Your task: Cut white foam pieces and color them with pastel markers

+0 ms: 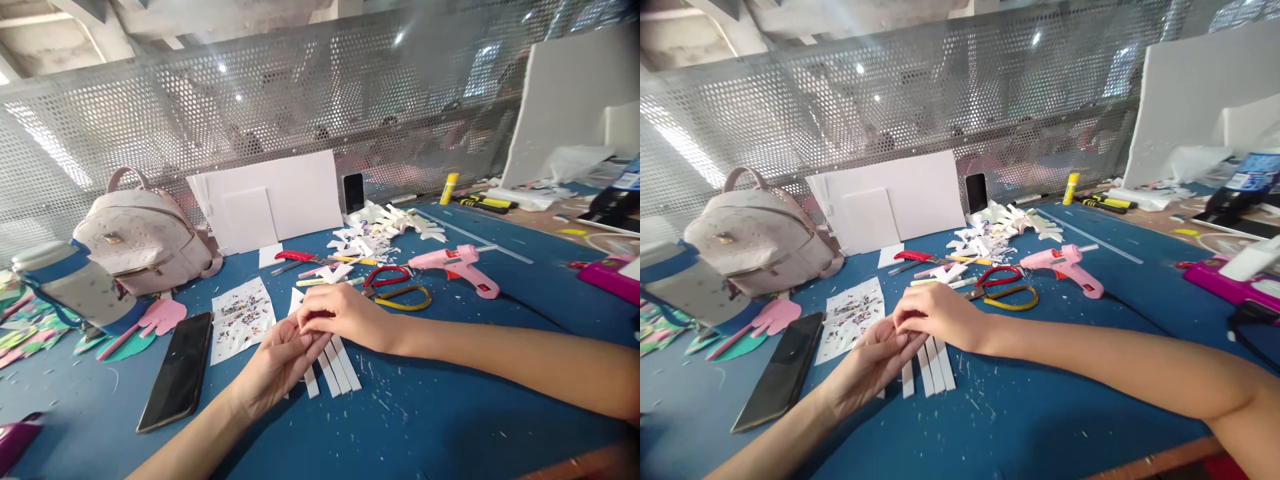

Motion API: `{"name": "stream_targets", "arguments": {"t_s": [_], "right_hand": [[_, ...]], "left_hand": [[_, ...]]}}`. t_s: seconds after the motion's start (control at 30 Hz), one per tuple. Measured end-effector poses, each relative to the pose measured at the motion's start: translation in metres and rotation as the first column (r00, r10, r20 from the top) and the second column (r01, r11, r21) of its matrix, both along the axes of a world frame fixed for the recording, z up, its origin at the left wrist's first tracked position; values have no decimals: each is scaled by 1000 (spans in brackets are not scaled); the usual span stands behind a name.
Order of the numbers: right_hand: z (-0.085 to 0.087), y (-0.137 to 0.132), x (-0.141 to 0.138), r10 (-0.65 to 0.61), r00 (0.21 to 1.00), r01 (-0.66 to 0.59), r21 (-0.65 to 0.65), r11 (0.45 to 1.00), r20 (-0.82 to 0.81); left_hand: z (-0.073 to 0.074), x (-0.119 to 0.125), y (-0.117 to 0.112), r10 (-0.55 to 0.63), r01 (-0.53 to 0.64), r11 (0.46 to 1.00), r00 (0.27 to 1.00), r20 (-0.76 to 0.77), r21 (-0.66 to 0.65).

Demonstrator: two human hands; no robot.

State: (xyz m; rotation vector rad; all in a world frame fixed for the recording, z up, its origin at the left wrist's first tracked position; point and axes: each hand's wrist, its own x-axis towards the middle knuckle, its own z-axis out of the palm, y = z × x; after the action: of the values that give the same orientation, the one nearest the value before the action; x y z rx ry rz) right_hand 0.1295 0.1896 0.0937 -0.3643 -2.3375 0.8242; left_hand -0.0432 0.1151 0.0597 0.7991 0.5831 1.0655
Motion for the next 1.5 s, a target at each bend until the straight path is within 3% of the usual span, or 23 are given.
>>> {"name": "stream_targets", "arguments": {"t_s": [0.2, 0.4, 0.5, 0.7, 0.8, 0.9, 1.0, 1.17, 1.37, 1.5], "right_hand": [[3, -6, -3, 17, 998, -23, -127, 992, -55], [-14, -9, -7, 57, 996, -52, 85, 995, -65], [-19, -9, -8, 56, 995, -45, 130, 990, -83], [-23, -12, -11, 31, 987, -20, 75, 997, -157], [-22, -13, -12, -24, 979, 18, -28, 999, -201], [-20, -14, -13, -101, 975, 61, -200, 978, -196], [-17, -12, -13, -129, 969, 46, -360, 932, -209], [-16, -3, -12, -164, 952, 5, -526, 850, -257], [-21, 4, -13, -140, 960, -69, -694, 717, -241], [-20, 3, -12, -121, 973, -66, -739, 671, -197]], "left_hand": [[-2, -4, 0, 60, -58, 997, 998, 23, -52], [-8, 0, -1, 128, -122, 988, 990, 59, -93], [-10, 0, -3, 131, -121, 985, 989, 75, -120], [-10, 2, -5, 110, -100, 986, 992, 68, -131], [-7, 5, -7, 91, -88, 992, 996, 22, -96], [-2, 6, -8, 85, -87, 996, 994, -62, -29], [2, 1, -7, 172, -160, 984, 969, -176, 85], [4, -14, 0, 470, -339, 860, 818, -332, 382], [6, -21, 1, 604, -284, 736, 685, -406, 615], [8, -21, -1, 598, -223, 726, 671, -438, 650]]}}
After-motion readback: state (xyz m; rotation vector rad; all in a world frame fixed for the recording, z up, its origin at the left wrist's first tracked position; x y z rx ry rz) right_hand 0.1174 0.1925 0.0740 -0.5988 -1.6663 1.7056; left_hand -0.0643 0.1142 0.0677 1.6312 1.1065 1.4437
